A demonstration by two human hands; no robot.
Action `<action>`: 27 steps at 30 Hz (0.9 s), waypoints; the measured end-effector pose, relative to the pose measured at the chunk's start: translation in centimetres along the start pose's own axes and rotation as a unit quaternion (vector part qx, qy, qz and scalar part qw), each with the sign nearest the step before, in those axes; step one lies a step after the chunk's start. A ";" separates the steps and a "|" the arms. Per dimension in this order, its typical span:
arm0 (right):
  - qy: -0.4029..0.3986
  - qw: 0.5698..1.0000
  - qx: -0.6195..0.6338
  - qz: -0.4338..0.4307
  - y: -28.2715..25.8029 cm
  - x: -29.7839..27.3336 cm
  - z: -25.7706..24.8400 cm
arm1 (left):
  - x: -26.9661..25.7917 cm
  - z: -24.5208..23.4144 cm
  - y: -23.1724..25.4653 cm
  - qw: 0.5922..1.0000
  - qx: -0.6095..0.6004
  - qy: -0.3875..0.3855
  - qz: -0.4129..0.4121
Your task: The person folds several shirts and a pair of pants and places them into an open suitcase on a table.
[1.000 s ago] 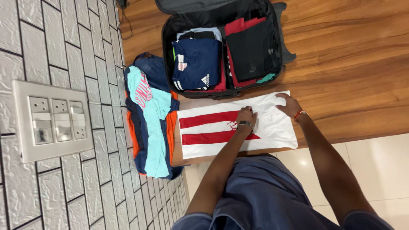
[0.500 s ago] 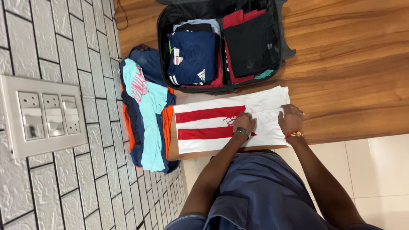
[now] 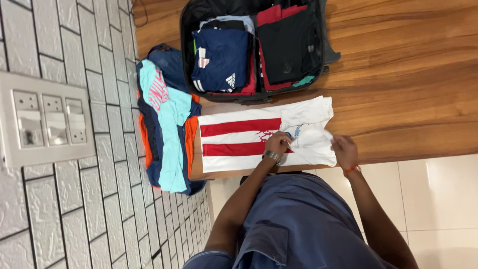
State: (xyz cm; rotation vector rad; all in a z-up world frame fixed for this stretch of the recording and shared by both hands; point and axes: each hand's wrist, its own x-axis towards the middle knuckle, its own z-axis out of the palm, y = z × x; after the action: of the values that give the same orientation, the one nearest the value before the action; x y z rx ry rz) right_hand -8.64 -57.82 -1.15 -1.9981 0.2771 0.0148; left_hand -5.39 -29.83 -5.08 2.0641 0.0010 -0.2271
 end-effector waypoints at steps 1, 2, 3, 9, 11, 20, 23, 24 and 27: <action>-0.005 1.000 0.001 -0.001 0.3 -1.3 -0.8 | -0.9 -0.4 -0.1 1.000 0.001 0.004 -0.003; 0.011 0.994 -0.081 -0.075 0.4 -2.6 -1.4 | -1.8 -1.1 -0.1 0.998 0.024 -0.039 0.050; 0.027 0.975 -0.163 -0.148 0.6 -3.5 -1.5 | -2.4 -1.6 0.1 0.990 0.046 -0.082 0.102; 0.111 0.970 -0.193 -0.094 0.8 -5.0 -1.1 | -3.6 -2.4 2.0 0.992 0.112 0.018 0.047; 0.066 0.974 -0.197 -0.086 -0.4 -4.4 -0.8 | -3.3 -2.9 3.0 0.991 0.121 0.027 0.043; -0.022 0.924 -0.311 -0.220 -8.0 3.9 2.1 | 1.5 -6.7 2.6 0.953 0.261 0.147 0.044; -0.094 0.874 -0.390 -0.274 -7.6 6.8 4.0 | 1.5 -8.8 0.5 0.936 0.318 0.143 0.052; -0.113 0.849 -0.424 -0.293 -7.3 7.4 4.4 | 1.4 -9.7 -0.6 0.928 0.344 0.132 0.051; -0.137 0.831 -0.456 -0.287 -6.6 8.7 5.5 | 1.0 -12.2 -3.7 0.902 0.405 0.143 0.033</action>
State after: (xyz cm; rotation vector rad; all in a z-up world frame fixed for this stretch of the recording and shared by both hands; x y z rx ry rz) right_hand 1.80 -51.91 1.21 -2.9099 -0.6580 0.0599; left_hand -2.75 -17.57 -2.76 2.9082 0.0196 0.1578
